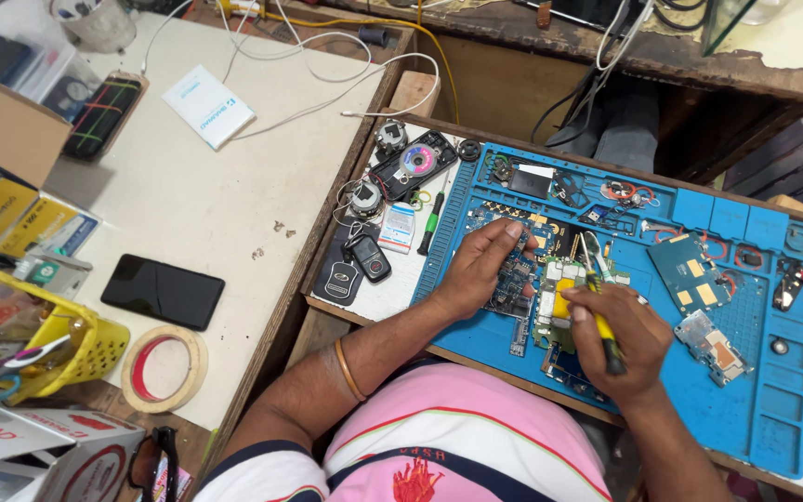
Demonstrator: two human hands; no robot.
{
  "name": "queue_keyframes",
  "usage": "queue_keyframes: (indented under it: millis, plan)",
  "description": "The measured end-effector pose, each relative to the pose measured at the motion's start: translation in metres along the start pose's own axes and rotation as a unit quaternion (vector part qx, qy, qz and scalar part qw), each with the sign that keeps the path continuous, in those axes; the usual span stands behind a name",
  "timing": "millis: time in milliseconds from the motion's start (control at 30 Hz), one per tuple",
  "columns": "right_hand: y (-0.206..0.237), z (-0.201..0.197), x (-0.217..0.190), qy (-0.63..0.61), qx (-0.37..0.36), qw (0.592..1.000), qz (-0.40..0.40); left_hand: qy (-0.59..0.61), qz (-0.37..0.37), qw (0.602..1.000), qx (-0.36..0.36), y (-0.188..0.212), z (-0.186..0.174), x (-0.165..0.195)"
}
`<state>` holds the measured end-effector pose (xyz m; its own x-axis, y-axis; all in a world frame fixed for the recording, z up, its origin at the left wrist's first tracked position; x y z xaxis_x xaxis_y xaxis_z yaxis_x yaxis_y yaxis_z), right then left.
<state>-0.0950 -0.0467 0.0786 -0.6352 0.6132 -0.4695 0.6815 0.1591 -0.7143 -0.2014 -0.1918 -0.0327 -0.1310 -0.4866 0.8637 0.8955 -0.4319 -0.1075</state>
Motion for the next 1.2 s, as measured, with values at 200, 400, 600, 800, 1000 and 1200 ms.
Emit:
queue_keyframes:
  millis: [200,400,600,800,1000,1200]
  plan:
    - [0.002,0.014,0.010,0.000,-0.035,0.999,0.028,-0.196,0.139,0.971,0.010,0.005,0.004,0.022]
    - [0.002,0.017,0.008,0.013,-0.047,0.999,0.022,-0.236,0.108,0.965,0.025,0.008,0.006,0.021]
    - [-0.001,0.021,0.013,0.034,-0.067,0.996,0.044,-0.232,0.133,0.964,-0.010,0.012,0.016,0.030]
    - [0.007,0.032,0.026,0.031,-0.118,0.989,0.086,-0.182,0.131,0.973,-0.058,0.014,0.021,0.025]
    - [0.021,0.029,0.046,-0.075,-0.083,0.975,0.191,-0.120,0.049,0.988,-0.079,0.013,0.020,0.004]
    - [0.029,0.023,0.067,-0.147,-0.034,0.954,0.259,-0.321,0.125,0.935,-0.082,0.024,0.035,0.021]
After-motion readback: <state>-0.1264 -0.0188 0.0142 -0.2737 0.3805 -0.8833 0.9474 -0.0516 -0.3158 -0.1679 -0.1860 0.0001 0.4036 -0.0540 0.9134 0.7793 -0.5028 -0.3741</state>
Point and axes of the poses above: each hand's wrist, its own y-axis away from the middle knuckle, its own z-axis out of the palm, x = y × z, the point moved 8 cm from there along -y, towards the middle knuckle, and after that the axes turned 2 degrees about -z, right-handed, at the moved point
